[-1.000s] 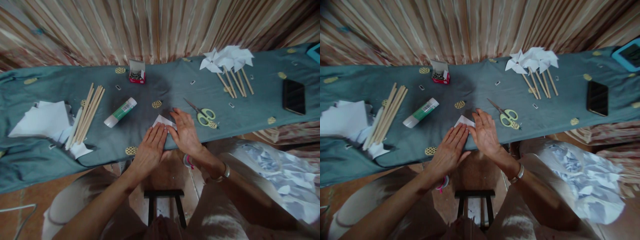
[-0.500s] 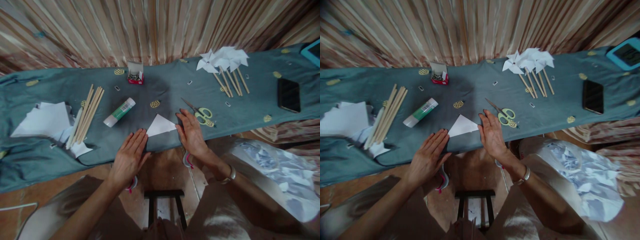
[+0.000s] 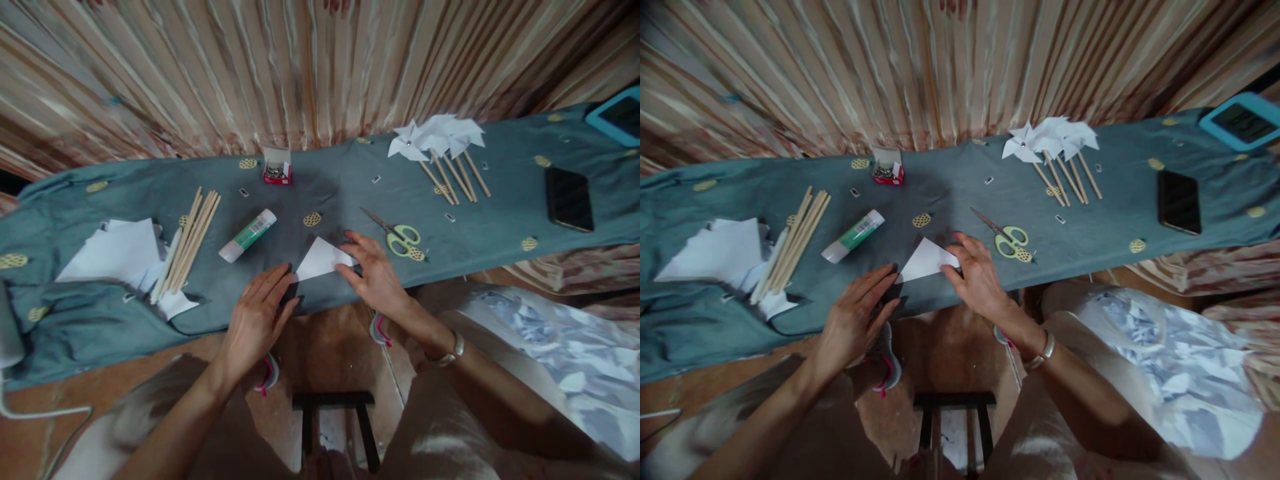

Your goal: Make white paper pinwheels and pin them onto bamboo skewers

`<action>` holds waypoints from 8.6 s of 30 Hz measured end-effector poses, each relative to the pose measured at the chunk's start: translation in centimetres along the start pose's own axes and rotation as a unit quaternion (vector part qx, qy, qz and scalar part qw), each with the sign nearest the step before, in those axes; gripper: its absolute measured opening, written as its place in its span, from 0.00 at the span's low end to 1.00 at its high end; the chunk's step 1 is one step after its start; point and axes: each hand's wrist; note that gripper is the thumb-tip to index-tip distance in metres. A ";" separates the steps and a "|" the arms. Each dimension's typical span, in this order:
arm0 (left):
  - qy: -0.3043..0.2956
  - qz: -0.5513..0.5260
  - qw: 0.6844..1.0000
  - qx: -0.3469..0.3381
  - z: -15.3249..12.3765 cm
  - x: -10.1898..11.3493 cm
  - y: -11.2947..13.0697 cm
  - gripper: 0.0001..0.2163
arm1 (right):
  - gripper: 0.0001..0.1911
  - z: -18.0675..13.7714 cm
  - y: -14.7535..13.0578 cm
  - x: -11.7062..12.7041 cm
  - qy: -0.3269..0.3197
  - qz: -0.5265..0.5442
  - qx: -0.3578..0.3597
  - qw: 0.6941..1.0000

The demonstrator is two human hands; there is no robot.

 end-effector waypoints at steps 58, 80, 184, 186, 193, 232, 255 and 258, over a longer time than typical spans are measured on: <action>0.003 -0.131 0.991 0.020 3.6 -1.7 2.0 0.11 | 0.08 0.0 1.1 2.3 -0.083 0.126 -0.013 0.989; -0.027 -0.072 0.994 0.083 3.5 -1.0 2.0 0.17 | 0.05 2.6 -0.3 1.7 -0.099 0.082 -0.058 0.990; -0.018 -0.124 0.991 0.055 -0.2 -0.3 1.3 0.20 | 0.05 2.4 0.1 0.4 -0.062 0.096 -0.005 0.993; -0.009 -0.205 0.973 0.110 0.3 -0.2 1.2 0.21 | 0.03 2.5 0.1 0.4 -0.059 0.133 -0.008 0.989; 0.064 -0.459 0.845 0.267 2.8 0.7 1.1 0.25 | 0.03 3.1 -0.7 1.4 -0.072 0.266 0.003 0.961; 0.236 -0.616 0.682 0.316 9.0 1.4 -0.5 0.14 | 0.14 1.0 4.6 8.3 -0.114 -0.350 -0.095 0.925; 0.210 -0.634 0.682 0.298 10.3 0.8 -0.4 0.14 | 0.27 4.0 -2.6 4.1 0.016 0.566 -0.225 0.793; 0.158 -0.646 0.682 0.302 10.3 0.6 0.3 0.12 | 0.26 4.7 -3.3 3.2 0.043 0.572 -0.207 0.793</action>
Point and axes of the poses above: each hand's wrist, its own z-axis towards the middle knuckle, its own x-axis out of the back of the hand, y = z × x, and after that the axes turned 7 degrees about -y, right-handed
